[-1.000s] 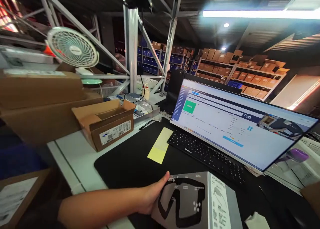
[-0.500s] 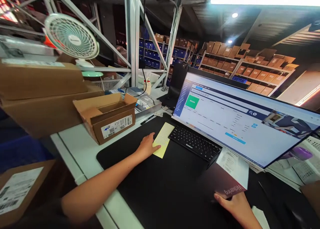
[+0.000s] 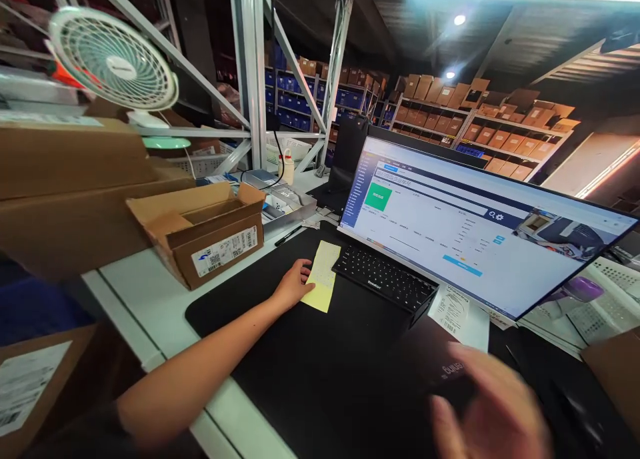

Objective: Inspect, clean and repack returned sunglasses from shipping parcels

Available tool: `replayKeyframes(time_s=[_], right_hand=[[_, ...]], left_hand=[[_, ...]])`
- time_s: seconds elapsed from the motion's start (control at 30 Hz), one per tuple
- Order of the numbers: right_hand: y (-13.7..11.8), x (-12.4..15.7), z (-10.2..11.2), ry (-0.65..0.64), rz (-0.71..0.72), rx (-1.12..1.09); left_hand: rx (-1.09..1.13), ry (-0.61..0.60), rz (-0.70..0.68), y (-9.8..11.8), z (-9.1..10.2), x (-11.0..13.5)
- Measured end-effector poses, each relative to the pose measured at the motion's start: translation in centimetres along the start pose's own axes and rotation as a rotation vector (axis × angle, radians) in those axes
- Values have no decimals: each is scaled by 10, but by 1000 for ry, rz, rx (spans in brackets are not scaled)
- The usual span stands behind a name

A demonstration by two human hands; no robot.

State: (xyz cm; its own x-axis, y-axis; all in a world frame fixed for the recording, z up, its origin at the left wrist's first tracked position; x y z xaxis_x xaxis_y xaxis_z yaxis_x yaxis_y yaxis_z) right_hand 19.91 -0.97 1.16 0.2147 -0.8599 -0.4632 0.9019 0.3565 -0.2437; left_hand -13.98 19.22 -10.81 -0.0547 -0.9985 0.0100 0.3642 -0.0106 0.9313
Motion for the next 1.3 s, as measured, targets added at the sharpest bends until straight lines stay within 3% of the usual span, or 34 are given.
replayKeyframes(time_s=[0.03,0.07,0.13,0.23,0.33,0.47,0.67,0.9,1.03,1.1,1.2,1.3], right_hand=[[-26,-11,-16,58,96,-124],[-48,-26,-38,9,185,-227],[-80,-64,-85,-70,219,-404],[-94,-125,-149,-150,134,-484],[-88,-164,-192,-173,50,-483],[-84,-183,-220,-229,5,-460],[-85,-187,-231,-313,-6,-365],[-95,-188,-222,-336,16,-281],[-110,-172,-190,-301,84,-288],[-117,-157,-157,-275,118,-310],[-117,-128,-84,-195,172,-380],[-88,-105,1,-49,167,-425]], left_hand=[[36,-2,-16,-2,-3,-1],[65,-2,-32,-3,-5,-2],[102,1,-64,-7,-9,-3],[104,17,-118,-12,-10,-2],[77,31,-164,-13,-10,-2],[49,32,-196,-10,-8,0],[7,50,-203,-5,-7,4],[-60,56,-184,-5,-7,3],[-122,62,-186,-4,-6,3],[-158,88,-182,-2,-5,2],[-223,174,-172,2,-4,3],[-281,244,-182,6,-4,7]])
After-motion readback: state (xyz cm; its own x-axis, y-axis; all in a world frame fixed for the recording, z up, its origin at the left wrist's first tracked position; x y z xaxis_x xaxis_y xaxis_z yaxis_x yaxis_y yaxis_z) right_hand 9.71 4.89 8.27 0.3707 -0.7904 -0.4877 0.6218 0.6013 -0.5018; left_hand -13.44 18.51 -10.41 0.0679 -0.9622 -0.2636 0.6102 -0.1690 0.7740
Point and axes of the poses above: each hand's wrist, its own x-axis away from the middle knuckle, its own z-axis out of the back of the hand, y = z × x, the point moved 1 cm from there along -x, towards the middle knuckle, and after that the axes turned 8 degrees about -y, right-handed, at the moved point
